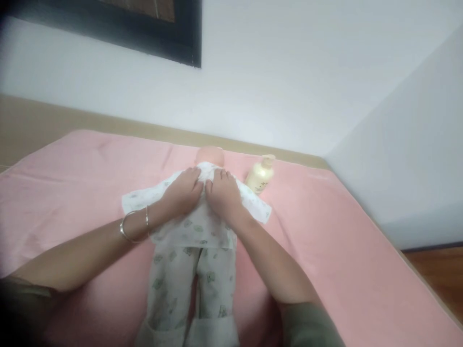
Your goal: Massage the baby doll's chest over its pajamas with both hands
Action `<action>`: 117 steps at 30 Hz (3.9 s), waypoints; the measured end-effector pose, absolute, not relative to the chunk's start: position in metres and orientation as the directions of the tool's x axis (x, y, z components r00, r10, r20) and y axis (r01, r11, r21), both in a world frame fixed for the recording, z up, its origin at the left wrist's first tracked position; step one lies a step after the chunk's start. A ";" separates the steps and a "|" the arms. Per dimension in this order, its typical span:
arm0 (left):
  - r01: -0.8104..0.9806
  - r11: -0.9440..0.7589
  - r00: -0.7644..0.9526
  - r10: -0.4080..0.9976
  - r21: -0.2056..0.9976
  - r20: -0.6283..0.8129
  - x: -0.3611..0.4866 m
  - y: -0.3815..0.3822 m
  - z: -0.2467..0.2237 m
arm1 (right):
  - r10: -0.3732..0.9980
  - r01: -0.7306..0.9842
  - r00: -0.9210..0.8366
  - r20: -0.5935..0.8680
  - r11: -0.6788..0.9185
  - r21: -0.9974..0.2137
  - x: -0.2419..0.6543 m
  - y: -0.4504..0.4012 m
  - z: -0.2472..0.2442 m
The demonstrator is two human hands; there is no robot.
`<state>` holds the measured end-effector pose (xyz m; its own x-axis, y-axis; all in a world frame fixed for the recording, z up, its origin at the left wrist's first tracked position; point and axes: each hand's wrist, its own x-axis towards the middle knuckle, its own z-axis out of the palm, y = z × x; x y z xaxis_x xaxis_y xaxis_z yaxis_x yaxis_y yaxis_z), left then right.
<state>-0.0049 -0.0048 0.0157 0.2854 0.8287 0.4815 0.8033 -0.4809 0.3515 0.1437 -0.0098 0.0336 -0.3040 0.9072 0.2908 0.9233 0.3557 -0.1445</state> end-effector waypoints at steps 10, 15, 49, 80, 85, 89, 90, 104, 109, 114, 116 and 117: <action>0.870 -0.434 0.264 0.810 0.233 0.523 0.003 -0.017 0.014 | 0.949 0.922 -0.237 0.208 0.287 -0.260 0.149 0.001 0.037; 0.858 -0.495 0.354 0.764 0.139 0.540 0.008 -0.030 0.015 | 0.931 0.927 -0.247 0.270 0.308 -0.215 0.151 0.006 0.036; 0.859 -0.288 0.112 0.912 0.424 0.394 -0.004 0.008 0.012 | 0.838 0.845 -0.355 0.414 0.477 -0.242 0.139 -0.014 0.026; 0.873 -0.443 0.288 0.807 0.205 0.516 0.012 -0.030 0.014 | 0.957 0.870 -0.172 0.235 0.259 -0.419 0.145 0.009 0.027; 0.824 -0.431 0.252 0.860 0.368 0.444 -0.003 -0.003 0.016 | 0.927 0.932 -0.226 0.299 0.295 -0.209 0.129 -0.022 0.030; 0.842 -0.335 0.171 0.909 0.423 0.380 -0.008 0.010 0.017 | 0.889 0.928 -0.306 0.341 0.358 -0.100 0.123 -0.038 0.028; 0.850 -0.333 0.167 0.906 0.409 0.390 -0.007 0.008 0.017 | 0.885 0.920 -0.324 0.336 0.378 -0.108 0.125 -0.036 0.028; 0.849 -0.388 0.193 0.860 0.359 0.472 0.000 -0.004 0.015 | 0.928 0.883 -0.217 0.304 0.319 -0.343 0.146 0.014 0.023; 0.875 -0.328 0.170 0.898 0.358 0.406 -0.004 0.005 0.017 | 0.894 0.915 -0.315 0.318 0.375 -0.150 0.137 -0.010 0.031; 0.879 -0.366 0.228 0.886 0.306 0.403 -0.006 0.007 0.018 | 0.834 0.848 -0.474 0.282 0.519 -0.111 0.138 -0.021 0.034; 0.883 -0.382 0.249 0.874 0.273 0.418 -0.005 0.004 0.019 | 0.886 0.867 -0.373 0.276 0.439 -0.237 0.142 -0.012 0.034; 0.887 -0.387 0.256 0.866 0.252 0.430 -0.004 0.002 0.019 | 0.908 0.872 -0.323 0.266 0.395 -0.289 0.144 -0.006 0.034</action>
<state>-0.0039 0.0015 0.0191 0.2562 0.8659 0.4296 0.8867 -0.3875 0.2521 0.1437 -0.0063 0.0337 -0.3230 0.9084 0.2657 0.8722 0.3946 -0.2890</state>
